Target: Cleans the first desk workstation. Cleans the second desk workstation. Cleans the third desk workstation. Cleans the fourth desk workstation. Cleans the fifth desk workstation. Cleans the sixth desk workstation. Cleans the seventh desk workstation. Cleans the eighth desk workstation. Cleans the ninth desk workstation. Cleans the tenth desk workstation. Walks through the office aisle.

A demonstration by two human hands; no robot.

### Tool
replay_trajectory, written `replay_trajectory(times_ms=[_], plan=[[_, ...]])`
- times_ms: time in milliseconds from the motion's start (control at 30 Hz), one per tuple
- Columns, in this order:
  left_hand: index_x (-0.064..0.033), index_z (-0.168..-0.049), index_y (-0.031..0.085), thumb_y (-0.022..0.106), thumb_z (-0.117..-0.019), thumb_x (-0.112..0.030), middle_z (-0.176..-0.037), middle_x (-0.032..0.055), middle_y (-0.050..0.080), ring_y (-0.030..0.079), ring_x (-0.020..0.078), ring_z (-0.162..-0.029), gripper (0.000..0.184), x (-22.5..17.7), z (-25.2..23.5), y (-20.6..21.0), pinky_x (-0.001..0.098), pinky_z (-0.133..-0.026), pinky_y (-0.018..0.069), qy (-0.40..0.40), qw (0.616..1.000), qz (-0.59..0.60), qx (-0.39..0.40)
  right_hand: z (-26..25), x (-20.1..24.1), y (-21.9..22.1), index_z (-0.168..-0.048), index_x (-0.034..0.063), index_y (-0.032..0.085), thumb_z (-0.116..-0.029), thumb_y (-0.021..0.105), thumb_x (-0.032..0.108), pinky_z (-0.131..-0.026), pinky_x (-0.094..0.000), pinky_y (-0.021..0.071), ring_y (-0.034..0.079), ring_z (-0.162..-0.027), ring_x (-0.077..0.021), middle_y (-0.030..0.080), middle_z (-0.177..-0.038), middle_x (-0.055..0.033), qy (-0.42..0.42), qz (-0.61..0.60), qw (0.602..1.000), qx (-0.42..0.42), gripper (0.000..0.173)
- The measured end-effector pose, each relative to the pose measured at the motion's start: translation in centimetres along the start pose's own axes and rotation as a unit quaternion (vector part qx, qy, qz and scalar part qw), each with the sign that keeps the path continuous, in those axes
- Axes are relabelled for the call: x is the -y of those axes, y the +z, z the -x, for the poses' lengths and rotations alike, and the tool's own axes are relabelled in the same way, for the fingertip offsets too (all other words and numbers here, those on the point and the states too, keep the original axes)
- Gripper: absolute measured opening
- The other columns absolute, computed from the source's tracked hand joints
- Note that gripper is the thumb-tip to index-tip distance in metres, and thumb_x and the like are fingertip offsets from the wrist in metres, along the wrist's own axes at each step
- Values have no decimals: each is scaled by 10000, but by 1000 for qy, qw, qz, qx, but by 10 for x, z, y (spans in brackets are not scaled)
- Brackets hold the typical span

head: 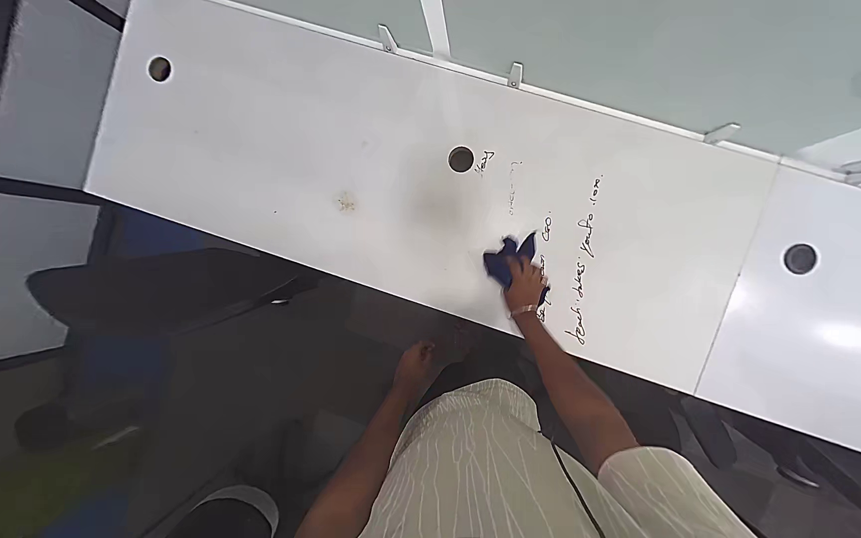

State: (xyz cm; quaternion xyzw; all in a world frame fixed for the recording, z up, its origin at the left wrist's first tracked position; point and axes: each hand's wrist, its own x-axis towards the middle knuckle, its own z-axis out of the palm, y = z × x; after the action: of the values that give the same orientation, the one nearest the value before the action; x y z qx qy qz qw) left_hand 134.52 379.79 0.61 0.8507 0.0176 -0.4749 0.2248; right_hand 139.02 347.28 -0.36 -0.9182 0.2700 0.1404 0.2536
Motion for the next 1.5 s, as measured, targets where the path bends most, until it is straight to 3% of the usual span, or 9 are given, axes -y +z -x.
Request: replay_trajectory(times_ms=[133,367,533,633,867,1067,1167,1367,1500], plan=[[-52,-1321,622,472,-1070,-202,-1201,180,690,679,310,-1097,329,37,18,9,516,-990,523,-7,1000,-16,13,111,-47,18,-1378,297,638,-871,649,55,-1004,-712,408,514,-1333,-456,560,-1482,-147,-16,25,999,12,563],[-63,-1300,633,467,-1073,-217,-1135,179,697,683,326,-1043,320,94,40,13,551,-950,527,-36,999,-28,-26,100,-135,-17,-1488,257,533,-905,670,217,-1008,-664,437,479,-1372,-444,476,-1555,-144,322,15,932,-167,600],[-56,-1279,639,477,-1074,-240,-1114,191,702,689,341,-1034,320,106,49,18,564,-944,530,-52,997,-48,-14,116,-30,38,-1412,237,617,-846,671,102,-1006,-669,437,504,-1344,-453,523,-1509,-180,149,-8,983,-103,585],[-55,-1272,643,478,-1076,-224,-1114,184,705,690,333,-1037,308,99,46,17,555,-951,528,-36,997,-68,-5,119,-32,42,-1391,343,621,-883,635,84,-1029,-651,405,525,-1331,-405,572,-1476,-102,14,12,999,-46,570],[-55,-1276,633,473,-1065,-186,-1042,163,695,682,288,-929,295,59,33,8,500,-884,541,16,999,-38,-26,126,-170,-12,-1486,247,535,-911,622,193,-1027,-626,433,476,-1383,-420,473,-1562,-137,329,15,926,-183,585],[-60,-1318,617,476,-1068,-196,-1115,181,697,683,315,-1031,317,36,24,17,525,-952,524,-2,996,-77,38,154,-99,34,-1381,249,647,-838,661,47,-1031,-675,412,511,-1329,-477,558,-1472,-191,78,-8,991,-109,580],[-63,-1305,623,475,-1065,-201,-1097,172,698,680,312,-1015,313,29,20,11,526,-937,526,2,996,-86,37,133,-125,7,-1426,296,597,-911,585,41,-1073,-706,347,499,-1348,-461,537,-1498,-177,-18,13,1000,-15,575],[-61,-1262,642,484,-1059,-182,-1048,166,699,684,296,-947,284,20,8,-2,517,-892,538,-11,999,-47,-9,2,-160,-54,-1459,241,555,-904,655,169,-1052,-673,375,455,-1373,-460,457,-1553,-181,266,-31,943,-196,569],[-57,-1282,631,479,-1066,-202,-1074,177,698,687,308,-970,301,6,-2,-7,523,-910,537,-44,998,-49,11,-39,-125,-58,-1477,251,524,-891,670,185,-1041,-683,388,440,-1386,-468,419,-1575,-195,249,-45,952,-173,607]])
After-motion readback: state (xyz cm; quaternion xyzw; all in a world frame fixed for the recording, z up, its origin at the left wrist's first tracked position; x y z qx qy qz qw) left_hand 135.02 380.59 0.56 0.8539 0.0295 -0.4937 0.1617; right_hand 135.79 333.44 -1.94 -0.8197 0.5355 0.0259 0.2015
